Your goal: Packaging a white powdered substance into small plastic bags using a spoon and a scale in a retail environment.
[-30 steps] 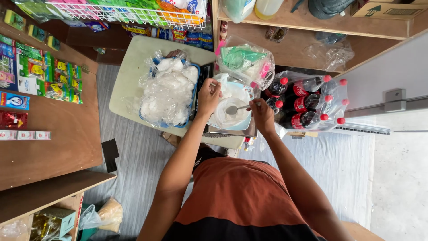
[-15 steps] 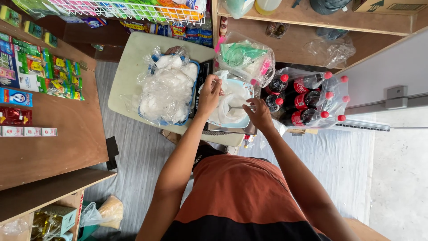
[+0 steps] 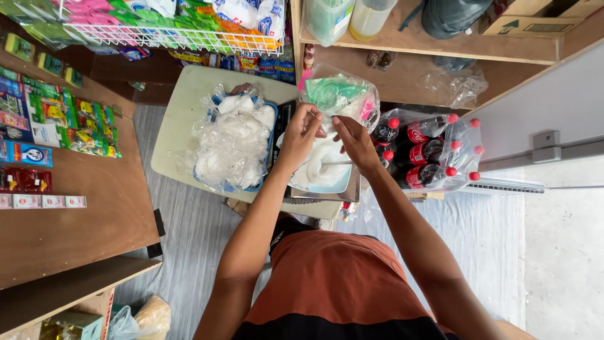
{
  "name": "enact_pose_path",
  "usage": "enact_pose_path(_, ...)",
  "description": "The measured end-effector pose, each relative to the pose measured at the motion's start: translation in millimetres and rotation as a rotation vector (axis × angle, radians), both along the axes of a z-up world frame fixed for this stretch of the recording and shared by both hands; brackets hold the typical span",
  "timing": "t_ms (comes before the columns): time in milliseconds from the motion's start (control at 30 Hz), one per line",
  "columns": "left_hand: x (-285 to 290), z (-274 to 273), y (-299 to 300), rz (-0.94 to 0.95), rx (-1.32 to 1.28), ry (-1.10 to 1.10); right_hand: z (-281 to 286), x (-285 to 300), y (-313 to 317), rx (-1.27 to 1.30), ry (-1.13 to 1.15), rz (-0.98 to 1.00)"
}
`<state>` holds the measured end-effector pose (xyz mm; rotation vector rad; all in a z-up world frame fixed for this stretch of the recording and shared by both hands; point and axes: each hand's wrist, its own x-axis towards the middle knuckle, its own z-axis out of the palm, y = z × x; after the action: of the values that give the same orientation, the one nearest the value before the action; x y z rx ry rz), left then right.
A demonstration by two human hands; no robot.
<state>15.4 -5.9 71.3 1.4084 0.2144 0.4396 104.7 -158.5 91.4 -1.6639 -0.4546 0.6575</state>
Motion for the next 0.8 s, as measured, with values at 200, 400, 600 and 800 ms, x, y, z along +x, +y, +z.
enact_pose_path(200,-5,27,-5,-0.016,0.061,0.068,-6,19,2,-0.03,0.046,0.1)
enact_pose_path(400,-15,70,-8,0.183,0.077,0.244,38,11,-6,-0.047,0.03,0.037)
enact_pose_path(600,-14,66,-12,0.262,0.227,0.083,39,16,-4,0.061,-0.049,0.002)
enact_pose_path(800,-21,-27,7,0.0,-0.001,-0.001,40,26,-6,0.455,0.29,0.08)
